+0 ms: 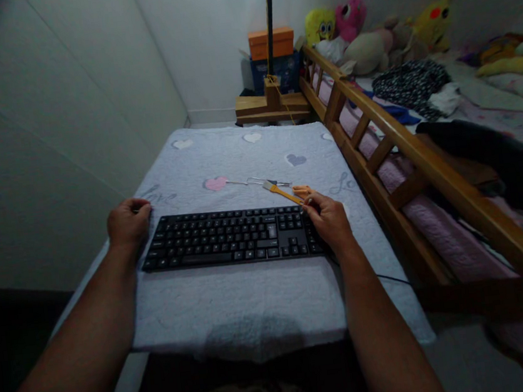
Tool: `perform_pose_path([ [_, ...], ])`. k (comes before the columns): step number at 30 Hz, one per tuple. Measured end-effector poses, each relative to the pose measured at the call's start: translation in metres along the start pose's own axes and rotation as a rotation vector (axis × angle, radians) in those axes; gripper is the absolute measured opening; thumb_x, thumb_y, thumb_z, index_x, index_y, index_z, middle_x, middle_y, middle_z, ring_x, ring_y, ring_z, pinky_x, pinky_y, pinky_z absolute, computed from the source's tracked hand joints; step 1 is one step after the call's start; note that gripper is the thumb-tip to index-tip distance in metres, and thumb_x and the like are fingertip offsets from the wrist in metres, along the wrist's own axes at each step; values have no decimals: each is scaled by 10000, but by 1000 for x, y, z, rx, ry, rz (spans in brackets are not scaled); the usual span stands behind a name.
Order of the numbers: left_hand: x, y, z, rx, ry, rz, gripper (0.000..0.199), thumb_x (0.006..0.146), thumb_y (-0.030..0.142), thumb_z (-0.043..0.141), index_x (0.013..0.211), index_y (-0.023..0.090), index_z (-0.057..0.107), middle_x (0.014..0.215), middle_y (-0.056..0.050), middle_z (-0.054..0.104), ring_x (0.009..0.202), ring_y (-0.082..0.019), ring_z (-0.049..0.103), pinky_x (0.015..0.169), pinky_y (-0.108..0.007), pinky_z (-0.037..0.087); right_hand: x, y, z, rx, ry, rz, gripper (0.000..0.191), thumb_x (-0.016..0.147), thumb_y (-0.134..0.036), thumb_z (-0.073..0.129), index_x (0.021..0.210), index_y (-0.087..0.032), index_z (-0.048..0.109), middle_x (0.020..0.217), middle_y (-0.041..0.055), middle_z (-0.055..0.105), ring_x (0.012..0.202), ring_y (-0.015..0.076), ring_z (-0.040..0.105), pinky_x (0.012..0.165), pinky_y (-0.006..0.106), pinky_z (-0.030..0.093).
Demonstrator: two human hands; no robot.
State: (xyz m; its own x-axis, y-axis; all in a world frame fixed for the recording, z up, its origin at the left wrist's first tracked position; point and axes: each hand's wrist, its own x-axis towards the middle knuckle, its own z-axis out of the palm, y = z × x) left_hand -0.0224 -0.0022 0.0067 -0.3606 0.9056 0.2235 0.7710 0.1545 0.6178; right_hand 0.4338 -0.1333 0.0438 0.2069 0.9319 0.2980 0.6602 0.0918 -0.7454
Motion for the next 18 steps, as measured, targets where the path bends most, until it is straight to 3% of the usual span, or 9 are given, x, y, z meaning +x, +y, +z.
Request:
perform_pose_path([
  [10,-1,-2,2,-19,11,-9,190,820,363,601,883,201,677,782,-36,659,766,-226,622,773,-342,479,0,-3,-6,10,-68,5,173,795,-399,629,753,-233,652,740,26,689,721,219,623,725,333,459],
  [18,0,-4,1,13,-31,-51,277,895,430,487,747,226,599,705,-33,601,758,-225,597,718,-324,454,-2,-7,-9,2,-148,-13,182,816,-393,622,720,-238,618,711,15,658,698,208,599,704,319,452],
])
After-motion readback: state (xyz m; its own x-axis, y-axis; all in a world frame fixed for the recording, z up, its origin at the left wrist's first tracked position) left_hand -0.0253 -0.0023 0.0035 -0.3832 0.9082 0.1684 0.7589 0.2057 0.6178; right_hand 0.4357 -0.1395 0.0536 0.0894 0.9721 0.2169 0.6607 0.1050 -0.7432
